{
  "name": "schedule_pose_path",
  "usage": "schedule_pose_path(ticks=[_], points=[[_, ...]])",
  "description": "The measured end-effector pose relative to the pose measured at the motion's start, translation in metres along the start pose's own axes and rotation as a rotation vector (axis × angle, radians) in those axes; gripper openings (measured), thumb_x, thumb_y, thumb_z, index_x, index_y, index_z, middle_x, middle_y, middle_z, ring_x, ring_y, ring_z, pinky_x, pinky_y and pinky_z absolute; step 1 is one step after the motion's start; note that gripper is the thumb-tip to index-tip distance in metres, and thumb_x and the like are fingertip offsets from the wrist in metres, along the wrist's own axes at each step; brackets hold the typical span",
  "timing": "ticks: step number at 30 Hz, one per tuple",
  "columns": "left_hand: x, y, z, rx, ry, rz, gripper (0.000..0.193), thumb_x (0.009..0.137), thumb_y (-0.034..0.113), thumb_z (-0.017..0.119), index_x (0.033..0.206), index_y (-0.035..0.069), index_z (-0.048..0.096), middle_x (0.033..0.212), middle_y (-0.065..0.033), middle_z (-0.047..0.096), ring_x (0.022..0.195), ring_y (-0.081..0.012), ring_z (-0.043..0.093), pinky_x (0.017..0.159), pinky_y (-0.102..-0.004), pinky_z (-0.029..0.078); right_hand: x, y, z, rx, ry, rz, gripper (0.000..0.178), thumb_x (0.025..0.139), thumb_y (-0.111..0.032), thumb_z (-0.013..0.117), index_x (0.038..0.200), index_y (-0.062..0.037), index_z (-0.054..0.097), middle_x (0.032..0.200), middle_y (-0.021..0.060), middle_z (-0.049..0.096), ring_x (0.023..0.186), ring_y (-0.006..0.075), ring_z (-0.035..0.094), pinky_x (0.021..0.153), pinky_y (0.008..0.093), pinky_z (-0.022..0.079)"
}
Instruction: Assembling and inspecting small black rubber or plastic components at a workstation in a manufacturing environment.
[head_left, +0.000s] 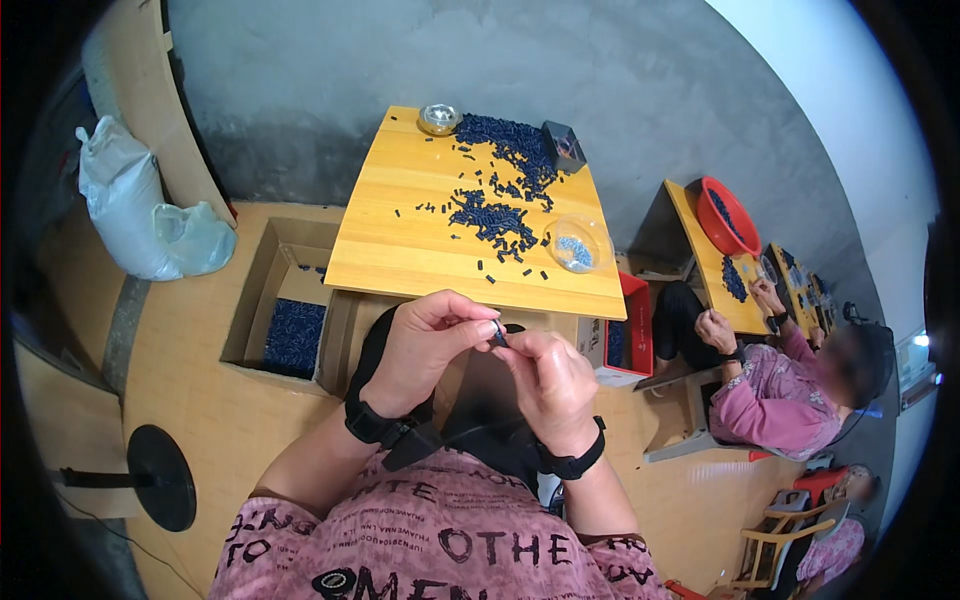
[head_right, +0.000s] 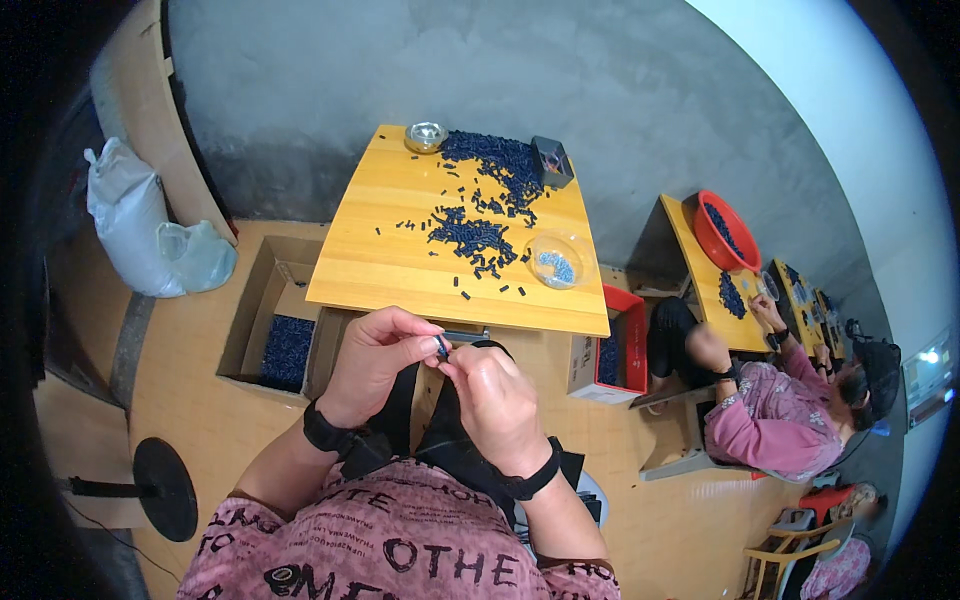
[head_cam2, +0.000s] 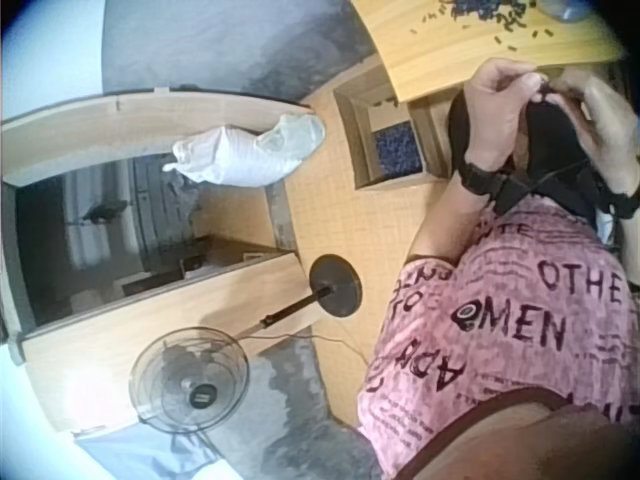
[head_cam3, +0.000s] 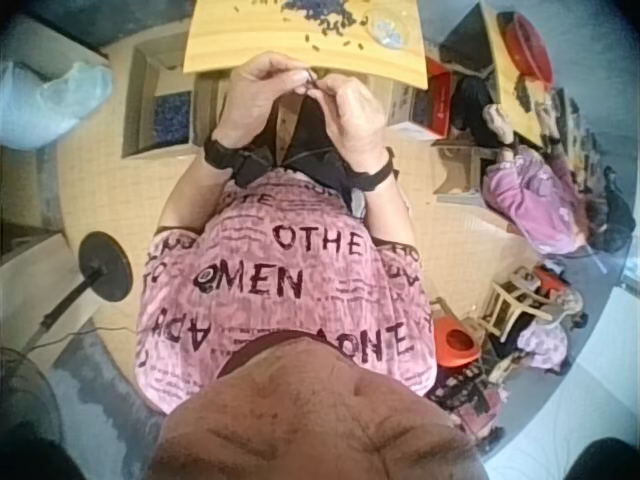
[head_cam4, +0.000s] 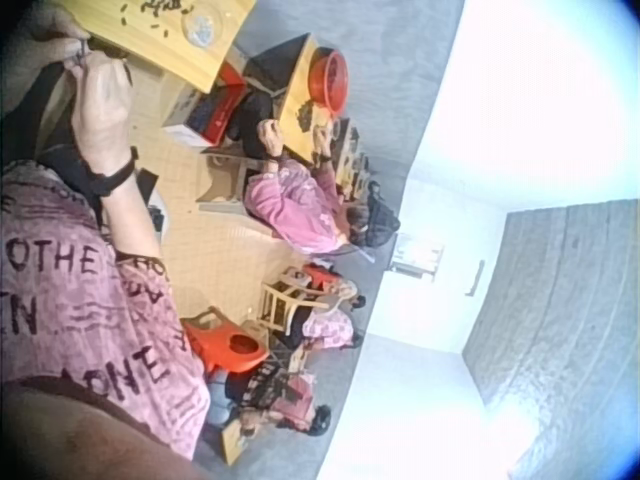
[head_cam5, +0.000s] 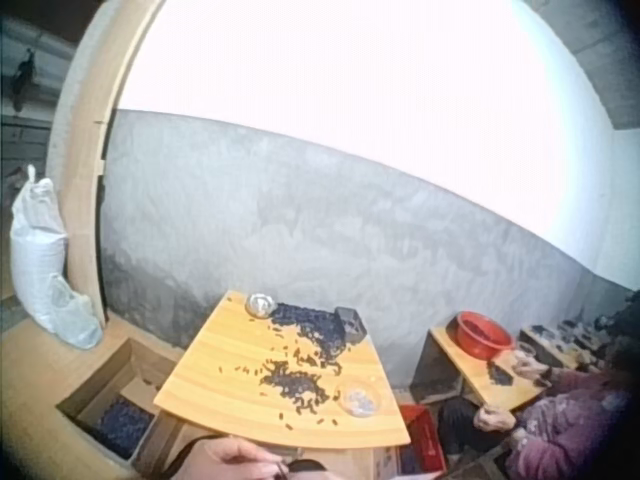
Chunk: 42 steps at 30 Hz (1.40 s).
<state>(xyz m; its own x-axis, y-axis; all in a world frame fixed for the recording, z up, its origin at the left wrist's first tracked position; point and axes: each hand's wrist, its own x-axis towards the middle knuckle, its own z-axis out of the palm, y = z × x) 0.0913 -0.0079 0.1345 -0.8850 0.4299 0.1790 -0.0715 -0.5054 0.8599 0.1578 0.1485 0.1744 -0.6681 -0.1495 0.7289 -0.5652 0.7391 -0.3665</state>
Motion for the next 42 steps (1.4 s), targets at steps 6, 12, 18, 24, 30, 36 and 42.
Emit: schedule_pose_path(ticks=[6, 12, 18, 24, 30, 36, 42], points=[[-0.004, 0.005, -0.001, 0.107, 0.027, 0.016, 0.011, 0.088, -0.004, 0.065, 0.097, 0.000, 0.068, 0.089, -0.0070, 0.069, 0.078, -0.0103, 0.064, 0.074, -0.0241, 0.052, 0.002, -0.004, -0.002, -0.082, -0.069, -0.138, 0.023, 0.074, 0.008, 0.064, 0.094, -0.0003, 0.057, 0.083, 0.0105, 0.062, 0.073, 0.0272, 0.062, 0.062, 0.0355, 0.051], [-0.007, -0.001, 0.000, 0.144, 0.036, 0.040, 0.004, 0.088, -0.002, 0.066, 0.090, 0.000, 0.067, 0.086, -0.0031, 0.068, 0.075, -0.0053, 0.060, 0.068, -0.0204, 0.049, 0.002, -0.004, 0.000, -0.136, -0.158, -0.152, 0.021, 0.075, 0.003, 0.063, 0.096, -0.0006, 0.057, 0.083, 0.0107, 0.062, 0.072, 0.0259, 0.060, 0.062, 0.0344, 0.050], [-0.002, -0.006, -0.010, 0.160, -0.032, 0.001, 0.005, 0.088, -0.003, 0.064, 0.090, 0.001, 0.065, 0.089, -0.0043, 0.067, 0.079, -0.0071, 0.061, 0.071, -0.0218, 0.049, -0.003, 0.011, 0.013, -0.089, -0.065, -0.149, 0.027, 0.074, 0.004, 0.074, 0.095, -0.0009, 0.057, 0.080, 0.0096, 0.063, 0.067, 0.0260, 0.061, 0.056, 0.0339, 0.049], [-0.001, -0.016, -0.011, -0.087, -0.035, -0.063, 0.006, 0.090, -0.001, 0.063, 0.094, -0.001, 0.067, 0.092, -0.0068, 0.069, 0.084, -0.0098, 0.064, 0.078, -0.0243, 0.051, -0.006, 0.020, 0.018, -0.066, 0.038, -0.091, 0.037, 0.071, -0.015, 0.083, 0.098, -0.0029, 0.060, 0.085, 0.0080, 0.067, 0.072, 0.0248, 0.065, 0.060, 0.0332, 0.051], [0.001, -0.019, -0.013, -0.120, -0.041, -0.087, 0.011, 0.092, -0.002, 0.060, 0.100, -0.001, 0.067, 0.094, -0.0070, 0.069, 0.088, -0.0113, 0.064, 0.083, -0.0258, 0.052, -0.005, 0.027, 0.016, -0.162, 0.004, -0.121, 0.043, 0.071, -0.019, 0.083, 0.104, -0.0019, 0.064, 0.089, 0.0088, 0.069, 0.076, 0.0249, 0.066, 0.064, 0.0341, 0.052], [0.002, -0.025, -0.015, -0.170, -0.015, -0.093, 0.014, 0.092, -0.003, 0.059, 0.104, 0.000, 0.064, 0.096, -0.0064, 0.068, 0.088, -0.0117, 0.065, 0.083, -0.0258, 0.052, -0.004, 0.032, 0.025, -0.122, -0.043, -0.111, 0.043, 0.073, -0.017, 0.081, 0.109, -0.0011, 0.064, 0.095, 0.0106, 0.069, 0.082, 0.0262, 0.066, 0.070, 0.0354, 0.053], [0.004, -0.028, -0.022, -0.250, -0.029, -0.130, 0.014, 0.092, -0.002, 0.060, 0.106, 0.001, 0.062, 0.098, -0.0066, 0.068, 0.088, -0.0123, 0.065, 0.083, -0.0254, 0.052, -0.002, 0.036, 0.027, -0.080, -0.090, -0.123, 0.038, 0.073, -0.013, 0.080, 0.106, -0.0013, 0.064, 0.097, 0.0111, 0.069, 0.084, 0.0261, 0.066, 0.072, 0.0351, 0.053]])
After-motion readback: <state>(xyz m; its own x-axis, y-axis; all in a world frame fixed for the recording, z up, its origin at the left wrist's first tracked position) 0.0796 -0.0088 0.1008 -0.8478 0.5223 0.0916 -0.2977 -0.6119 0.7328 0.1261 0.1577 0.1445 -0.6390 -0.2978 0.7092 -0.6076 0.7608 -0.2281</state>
